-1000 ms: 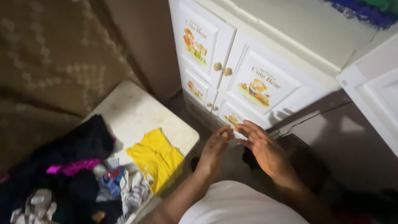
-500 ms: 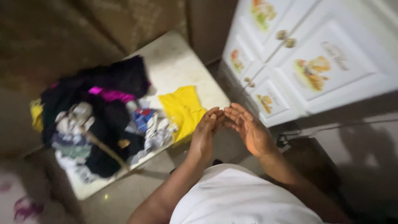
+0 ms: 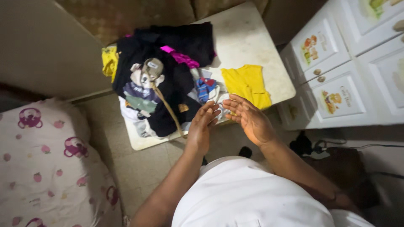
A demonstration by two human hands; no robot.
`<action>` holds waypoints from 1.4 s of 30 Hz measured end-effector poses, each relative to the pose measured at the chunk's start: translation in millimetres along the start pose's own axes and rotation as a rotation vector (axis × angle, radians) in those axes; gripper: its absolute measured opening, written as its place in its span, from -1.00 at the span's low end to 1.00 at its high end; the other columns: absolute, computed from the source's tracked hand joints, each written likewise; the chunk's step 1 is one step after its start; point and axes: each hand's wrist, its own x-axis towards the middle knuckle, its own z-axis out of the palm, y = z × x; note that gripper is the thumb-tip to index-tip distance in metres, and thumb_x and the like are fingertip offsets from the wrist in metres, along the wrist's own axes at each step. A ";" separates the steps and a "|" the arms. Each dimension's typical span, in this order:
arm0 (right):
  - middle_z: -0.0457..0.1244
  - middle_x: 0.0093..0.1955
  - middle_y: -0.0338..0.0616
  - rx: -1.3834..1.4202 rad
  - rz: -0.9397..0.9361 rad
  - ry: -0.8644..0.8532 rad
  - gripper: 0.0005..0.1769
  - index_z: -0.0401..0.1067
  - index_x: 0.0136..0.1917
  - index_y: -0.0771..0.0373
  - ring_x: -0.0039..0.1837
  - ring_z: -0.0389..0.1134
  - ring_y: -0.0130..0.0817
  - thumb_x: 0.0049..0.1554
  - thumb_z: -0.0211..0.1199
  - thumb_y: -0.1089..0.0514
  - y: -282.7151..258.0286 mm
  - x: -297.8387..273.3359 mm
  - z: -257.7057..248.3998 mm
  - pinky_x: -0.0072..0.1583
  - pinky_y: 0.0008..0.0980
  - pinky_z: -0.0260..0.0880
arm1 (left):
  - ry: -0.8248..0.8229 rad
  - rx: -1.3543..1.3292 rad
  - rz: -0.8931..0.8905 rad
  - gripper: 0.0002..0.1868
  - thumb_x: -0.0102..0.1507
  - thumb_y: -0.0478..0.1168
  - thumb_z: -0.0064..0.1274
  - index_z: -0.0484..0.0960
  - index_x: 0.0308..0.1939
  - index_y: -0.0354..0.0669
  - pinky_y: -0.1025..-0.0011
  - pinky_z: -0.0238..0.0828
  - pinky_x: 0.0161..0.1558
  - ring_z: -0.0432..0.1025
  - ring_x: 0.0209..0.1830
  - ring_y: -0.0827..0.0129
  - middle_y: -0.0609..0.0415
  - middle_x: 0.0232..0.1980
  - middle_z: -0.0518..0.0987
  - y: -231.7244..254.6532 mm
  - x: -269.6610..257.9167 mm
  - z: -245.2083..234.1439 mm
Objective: The person takes a pair of blue jeans and a black garment from a pile, folds each item individually by hand on a surface, and then places the folded items into a storage cabinet.
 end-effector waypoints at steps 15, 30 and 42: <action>0.14 0.49 0.15 0.011 0.053 0.016 -0.08 0.05 0.58 0.39 0.54 0.16 -0.07 0.22 0.17 -0.27 39.8 65.6 20.8 0.48 -0.04 0.18 | 0.014 0.024 -0.075 -0.48 0.34 -0.09 -0.03 0.42 0.36 -0.19 0.39 0.28 0.20 0.44 0.23 0.36 0.04 0.28 0.56 22.4 30.1 -65.5; 0.20 0.44 0.13 0.029 0.218 0.123 -0.29 0.14 0.52 0.32 0.46 0.24 -0.10 0.28 0.08 -0.17 47.1 177.3 -99.2 0.40 -0.07 0.25 | 0.109 0.045 -0.118 -0.44 0.26 -0.12 0.03 0.46 0.34 -0.19 0.40 0.27 0.15 0.45 0.13 0.42 0.09 0.20 0.55 -6.8 148.8 -36.5; 0.28 0.36 0.00 -0.278 0.255 0.133 -0.35 0.22 0.50 0.31 0.42 0.29 -0.21 0.25 0.20 -0.03 66.7 263.8 -94.6 0.33 -0.19 0.33 | 0.291 0.036 0.099 -0.51 0.29 -0.16 0.12 0.51 0.28 -0.24 0.50 0.29 -0.06 0.40 -0.08 0.48 0.16 0.01 0.59 -0.6 232.9 -101.3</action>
